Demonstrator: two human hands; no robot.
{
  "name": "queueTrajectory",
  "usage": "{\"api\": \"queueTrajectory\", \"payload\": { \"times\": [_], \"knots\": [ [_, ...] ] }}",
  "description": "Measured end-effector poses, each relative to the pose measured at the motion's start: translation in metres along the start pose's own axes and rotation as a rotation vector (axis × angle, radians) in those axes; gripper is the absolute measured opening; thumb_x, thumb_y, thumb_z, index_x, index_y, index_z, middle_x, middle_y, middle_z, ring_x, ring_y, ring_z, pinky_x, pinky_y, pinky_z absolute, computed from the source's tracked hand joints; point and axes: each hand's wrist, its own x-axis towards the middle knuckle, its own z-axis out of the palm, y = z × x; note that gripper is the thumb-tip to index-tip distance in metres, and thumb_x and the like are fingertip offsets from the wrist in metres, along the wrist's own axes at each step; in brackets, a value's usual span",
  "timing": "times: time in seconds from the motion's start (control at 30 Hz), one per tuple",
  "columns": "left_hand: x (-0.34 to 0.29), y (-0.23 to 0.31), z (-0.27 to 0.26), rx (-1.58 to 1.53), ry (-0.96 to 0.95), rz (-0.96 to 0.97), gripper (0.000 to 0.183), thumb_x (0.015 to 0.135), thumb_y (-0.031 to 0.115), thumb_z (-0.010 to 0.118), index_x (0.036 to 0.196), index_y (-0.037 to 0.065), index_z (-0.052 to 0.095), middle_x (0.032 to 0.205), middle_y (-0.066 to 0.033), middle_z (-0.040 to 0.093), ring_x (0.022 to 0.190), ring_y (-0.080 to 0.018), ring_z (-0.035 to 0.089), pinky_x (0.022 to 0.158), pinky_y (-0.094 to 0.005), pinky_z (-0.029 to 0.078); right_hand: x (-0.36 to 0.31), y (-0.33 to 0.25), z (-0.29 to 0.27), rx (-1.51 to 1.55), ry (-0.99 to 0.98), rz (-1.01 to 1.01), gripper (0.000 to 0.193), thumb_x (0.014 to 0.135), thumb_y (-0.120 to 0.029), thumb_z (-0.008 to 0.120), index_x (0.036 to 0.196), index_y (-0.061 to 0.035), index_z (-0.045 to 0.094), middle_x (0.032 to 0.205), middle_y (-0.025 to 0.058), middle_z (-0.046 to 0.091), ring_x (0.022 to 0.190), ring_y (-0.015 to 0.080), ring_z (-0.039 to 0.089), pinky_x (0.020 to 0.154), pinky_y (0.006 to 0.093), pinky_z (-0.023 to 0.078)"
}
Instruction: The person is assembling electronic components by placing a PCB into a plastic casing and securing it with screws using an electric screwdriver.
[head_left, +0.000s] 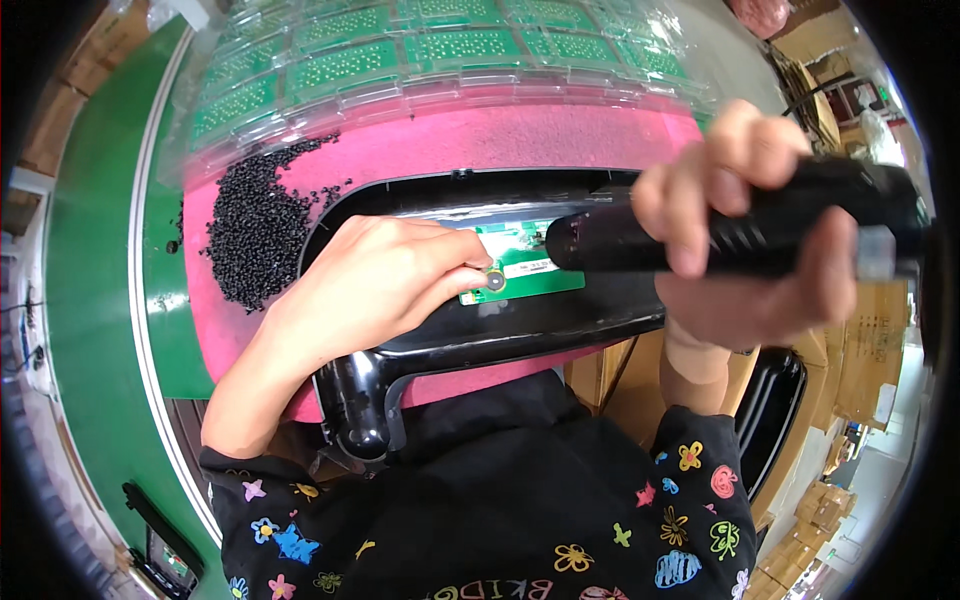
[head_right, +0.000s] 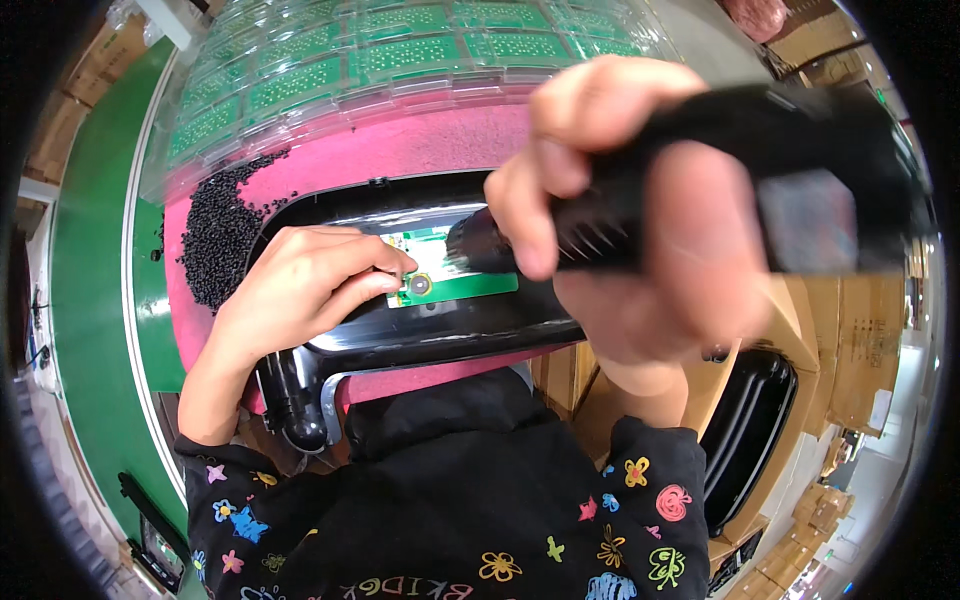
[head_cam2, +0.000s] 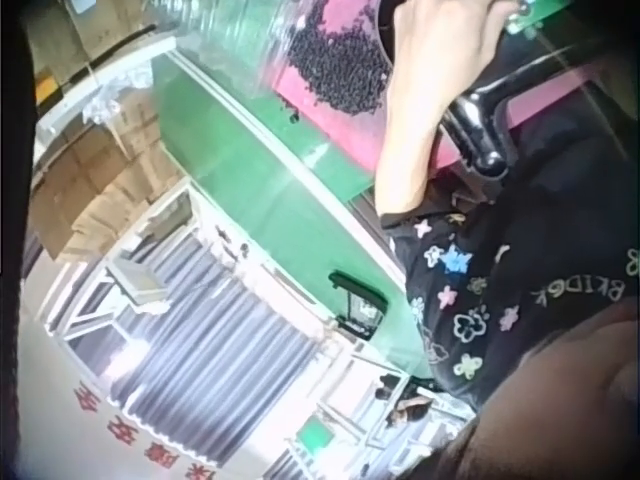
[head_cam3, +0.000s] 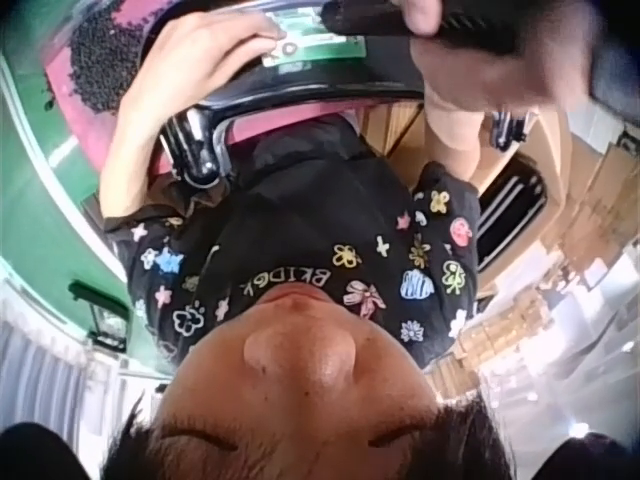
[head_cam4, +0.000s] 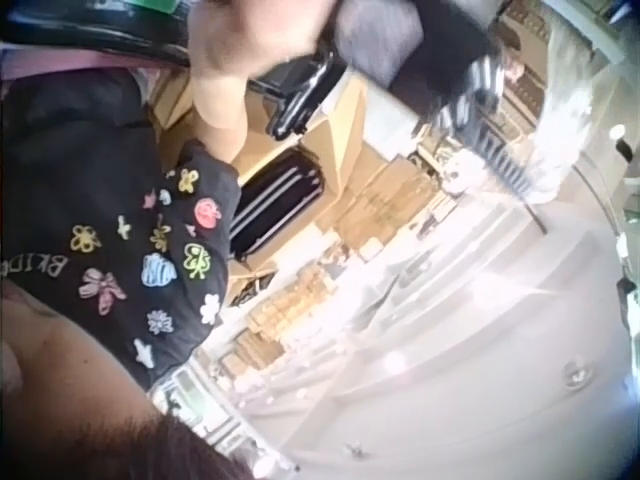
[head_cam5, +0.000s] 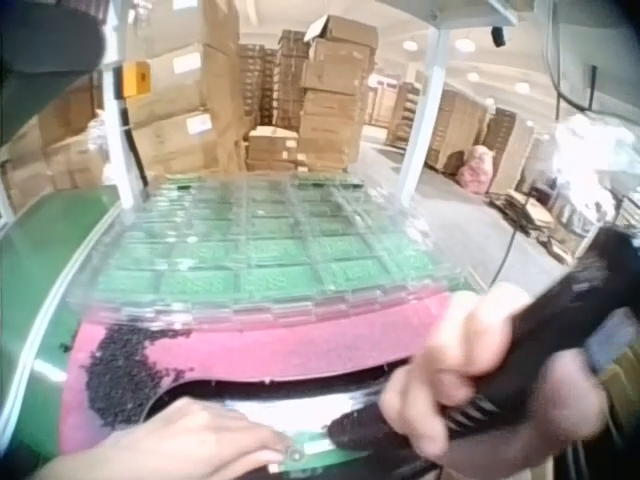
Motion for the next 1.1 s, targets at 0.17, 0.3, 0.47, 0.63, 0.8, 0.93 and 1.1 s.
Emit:
{"api": "queueTrajectory", "payload": {
  "times": [0.17,0.3,0.47,0.63,0.8,0.93,1.1],
  "knots": [
    [0.001,-0.004,-0.004,-0.082,0.219,0.085,0.014,0.079,0.005,0.077,0.087,-0.001,0.068,0.078,-0.0108,0.068,0.068,-0.0276,0.066,0.061,-0.0351,0.051,0.008,-0.022,0.006,0.016,-0.15,-0.066,0.044,0.084,-0.042,0.069,0.104,-0.0057,0.054,0.094,0.0047,0.05,0.053,0.0117,0.054,0.06,0.0323,0.043],
    [0.002,-0.005,-0.007,-0.125,0.255,0.122,0.014,0.078,0.003,0.077,0.088,-0.002,0.068,0.079,-0.0119,0.069,0.069,-0.0279,0.066,0.061,-0.0356,0.052,0.008,-0.016,0.015,0.092,-0.099,-0.132,0.042,0.083,-0.041,0.069,0.102,-0.006,0.053,0.093,0.0046,0.05,0.052,0.0115,0.054,0.059,0.0319,0.044],
    [-0.003,-0.007,-0.004,-0.194,0.302,0.143,0.015,0.078,-0.002,0.075,0.09,-0.003,0.067,0.082,-0.0131,0.069,0.07,-0.028,0.066,0.062,-0.0354,0.052,0.009,-0.002,0.029,0.197,-0.052,-0.226,0.039,0.082,-0.038,0.069,0.099,-0.0064,0.053,0.092,0.0045,0.051,0.051,0.0112,0.055,0.057,0.0313,0.044],
    [-0.003,-0.001,-0.006,-0.443,0.19,-0.042,0.01,0.087,0.001,0.068,0.095,-0.003,0.063,0.079,-0.0131,0.067,0.069,-0.0286,0.067,0.063,-0.0347,0.053,0.012,-0.001,0.03,0.17,-0.102,-0.253,0.04,0.082,-0.039,0.071,0.098,-0.0063,0.054,0.092,0.0045,0.051,0.051,0.0107,0.056,0.057,0.0291,0.045],
    [-0.005,-0.012,-0.004,-0.023,0.166,-0.199,0.009,0.091,0.008,0.066,0.093,0.0,0.061,0.078,-0.0146,0.067,0.071,-0.0311,0.069,0.065,-0.0379,0.053,0.02,0.016,0.014,0.056,-0.209,-0.041,0.05,0.088,-0.051,0.063,0.105,-0.0059,0.051,0.096,0.0052,0.049,0.052,0.0108,0.053,0.057,0.0305,0.042],
    [-0.004,-0.013,-0.004,0.033,0.243,-0.206,0.013,0.092,0.012,0.065,0.09,0.0,0.062,0.078,-0.0172,0.065,0.073,-0.0367,0.066,0.065,-0.0409,0.052,0.015,0.036,0.015,-0.033,-0.07,0.053,0.05,0.091,-0.054,0.058,0.104,-0.0057,0.051,0.092,0.0072,0.048,0.049,0.0118,0.049,0.054,0.0304,0.04],
    [0.0,-0.003,-0.01,0.037,0.255,-0.29,0.018,0.094,0.015,0.064,0.086,-0.001,0.061,0.072,-0.0171,0.059,0.069,-0.0393,0.062,0.062,-0.044,0.048,0.016,0.047,0.014,-0.078,-0.07,0.061,0.05,0.091,-0.055,0.055,0.103,-0.006,0.051,0.09,0.0078,0.048,0.048,0.0114,0.048,0.053,0.0307,0.04]
  ]
}}
